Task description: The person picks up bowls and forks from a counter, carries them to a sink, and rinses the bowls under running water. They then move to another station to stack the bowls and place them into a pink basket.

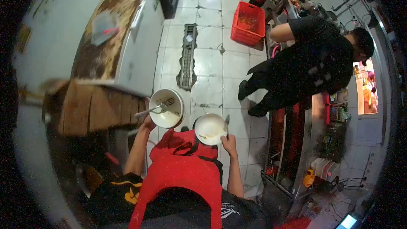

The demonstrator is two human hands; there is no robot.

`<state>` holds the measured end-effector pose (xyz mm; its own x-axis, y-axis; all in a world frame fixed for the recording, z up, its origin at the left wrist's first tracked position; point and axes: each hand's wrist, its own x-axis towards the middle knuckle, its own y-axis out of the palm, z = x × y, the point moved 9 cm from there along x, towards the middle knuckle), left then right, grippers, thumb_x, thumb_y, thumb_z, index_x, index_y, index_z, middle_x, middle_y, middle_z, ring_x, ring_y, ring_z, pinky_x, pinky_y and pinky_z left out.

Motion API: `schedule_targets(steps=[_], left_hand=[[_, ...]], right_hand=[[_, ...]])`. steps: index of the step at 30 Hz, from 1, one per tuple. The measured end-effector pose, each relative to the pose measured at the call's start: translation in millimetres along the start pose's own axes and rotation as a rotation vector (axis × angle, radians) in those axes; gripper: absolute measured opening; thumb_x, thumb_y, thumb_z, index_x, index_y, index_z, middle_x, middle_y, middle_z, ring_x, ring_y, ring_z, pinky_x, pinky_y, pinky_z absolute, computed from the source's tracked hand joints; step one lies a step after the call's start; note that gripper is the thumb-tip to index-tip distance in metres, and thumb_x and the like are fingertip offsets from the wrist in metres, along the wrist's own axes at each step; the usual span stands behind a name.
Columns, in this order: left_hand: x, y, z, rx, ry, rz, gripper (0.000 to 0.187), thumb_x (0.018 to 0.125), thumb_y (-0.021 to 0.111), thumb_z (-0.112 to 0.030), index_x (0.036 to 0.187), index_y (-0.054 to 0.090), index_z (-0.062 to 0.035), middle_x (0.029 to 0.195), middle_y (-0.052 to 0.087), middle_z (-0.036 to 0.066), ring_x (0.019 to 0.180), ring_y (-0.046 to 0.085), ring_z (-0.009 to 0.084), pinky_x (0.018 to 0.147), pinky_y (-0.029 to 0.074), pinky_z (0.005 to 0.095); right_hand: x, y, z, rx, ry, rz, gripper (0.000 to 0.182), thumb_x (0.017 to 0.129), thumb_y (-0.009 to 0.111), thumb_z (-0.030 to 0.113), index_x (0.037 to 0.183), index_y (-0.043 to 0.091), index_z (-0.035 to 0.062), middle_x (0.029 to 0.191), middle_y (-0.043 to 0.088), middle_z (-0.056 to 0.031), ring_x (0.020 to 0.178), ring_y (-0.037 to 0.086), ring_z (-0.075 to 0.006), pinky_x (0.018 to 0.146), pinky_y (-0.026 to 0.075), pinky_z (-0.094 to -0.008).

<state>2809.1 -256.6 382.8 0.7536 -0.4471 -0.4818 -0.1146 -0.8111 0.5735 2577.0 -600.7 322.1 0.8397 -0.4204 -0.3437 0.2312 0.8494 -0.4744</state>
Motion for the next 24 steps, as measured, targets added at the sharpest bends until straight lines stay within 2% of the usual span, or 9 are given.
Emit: schedule_targets(steps=[5,8,12,14,16,19,21,22,24], left_hand=[[204.5,70.0,-77.4,-0.055,-0.107,0.16,0.084,0.093,0.021,-0.071,0.144,0.04,-0.0072,0.138,0.051,0.013,0.123,0.053,0.0243,0.105,0.044,0.0381],[290.4,110.1,-114.5,-0.099,-0.065,0.078,0.083,0.093,0.022,-0.071,0.142,0.042,-0.0065,0.134,0.054,0.013,0.121,0.055,0.0239,0.101,0.047,0.0368],[362.5,132.8,-169.8,-0.148,-0.01,-0.017,0.08,0.095,0.025,-0.069,0.14,0.045,-0.0053,0.133,0.055,0.013,0.117,0.057,0.0233,0.1,0.048,0.0365],[398.8,134.3,-192.7,-0.149,-0.007,-0.057,0.079,0.096,0.026,-0.068,0.14,0.044,-0.005,0.134,0.055,0.013,0.117,0.057,0.0235,0.1,0.048,0.0367],[449.4,133.8,-214.0,-0.205,0.012,-0.114,0.078,0.097,0.026,-0.066,0.141,0.043,-0.004,0.136,0.053,0.014,0.119,0.056,0.024,0.102,0.047,0.0373],[523.9,143.7,-256.0,-0.212,0.021,-0.162,0.078,0.097,0.026,-0.065,0.143,0.04,-0.0038,0.138,0.051,0.015,0.122,0.055,0.0259,0.103,0.046,0.038],[588.0,158.0,-291.3,-0.228,0.013,-0.123,0.079,0.096,0.026,-0.066,0.143,0.04,-0.0036,0.138,0.051,0.015,0.123,0.054,0.0265,0.104,0.046,0.0384],[621.7,167.7,-307.7,-0.24,0.006,-0.083,0.079,0.096,0.026,-0.066,0.142,0.04,-0.0035,0.138,0.051,0.015,0.123,0.054,0.0271,0.104,0.046,0.0388],[705.4,166.9,-336.2,-0.245,0.002,-0.101,0.081,0.096,0.026,-0.067,0.142,0.04,-0.0026,0.137,0.051,0.015,0.123,0.054,0.0268,0.104,0.046,0.0396]], right_hand=[[130.7,-52.9,22.4,-0.006,0.067,-0.17,0.027,0.077,0.06,0.019,0.075,0.061,-0.0083,0.055,0.055,-0.009,0.051,0.05,-0.0146,0.049,0.042,-0.0367],[262.0,-74.1,53.4,-0.05,0.124,-0.166,0.027,0.076,0.063,0.018,0.076,0.061,-0.0087,0.056,0.056,-0.0126,0.051,0.052,-0.016,0.05,0.042,-0.0378],[473.2,-78.0,158.8,-0.128,0.011,-0.088,0.027,0.075,0.068,0.019,0.076,0.063,-0.0079,0.06,0.06,-0.0185,0.053,0.056,-0.0204,0.052,0.044,-0.0399],[577.9,-87.7,228.1,-0.064,-0.207,-0.111,0.032,0.079,0.061,0.02,0.068,0.054,-0.0089,0.051,0.044,-0.0168,0.049,0.047,-0.0145,0.048,0.038,-0.0411],[680.3,-97.0,295.5,0.098,-0.248,-0.052,0.03,0.081,0.06,0.02,0.069,0.055,-0.0061,0.051,0.046,-0.0076,0.049,0.045,-0.0136,0.047,0.036,-0.0366],[810.0,-92.1,357.0,0.203,-0.189,-0.008,0.03,0.083,0.061,0.021,0.066,0.054,-0.0022,0.053,0.047,-0.0006,0.049,0.044,-0.0109,0.046,0.035,-0.0339],[900.3,-81.2,379.0,0.477,-0.085,0.045,0.031,0.085,0.062,0.021,0.062,0.053,0.003,0.053,0.047,0.002,0.048,0.042,-0.0084,0.044,0.033,-0.0308],[936.6,-82.8,386.7,0.363,-0.137,-0.038,0.031,0.087,0.062,0.02,0.061,0.052,0.0067,0.054,0.047,0.0037,0.046,0.042,-0.0074,0.043,0.031,-0.0288],[991.8,-75.4,400.4,0.574,0.006,-0.023,0.029,0.086,0.063,0.02,0.064,0.053,0.0042,0.054,0.045,0.004,0.045,0.043,-0.0077,0.042,0.03,-0.0289]])
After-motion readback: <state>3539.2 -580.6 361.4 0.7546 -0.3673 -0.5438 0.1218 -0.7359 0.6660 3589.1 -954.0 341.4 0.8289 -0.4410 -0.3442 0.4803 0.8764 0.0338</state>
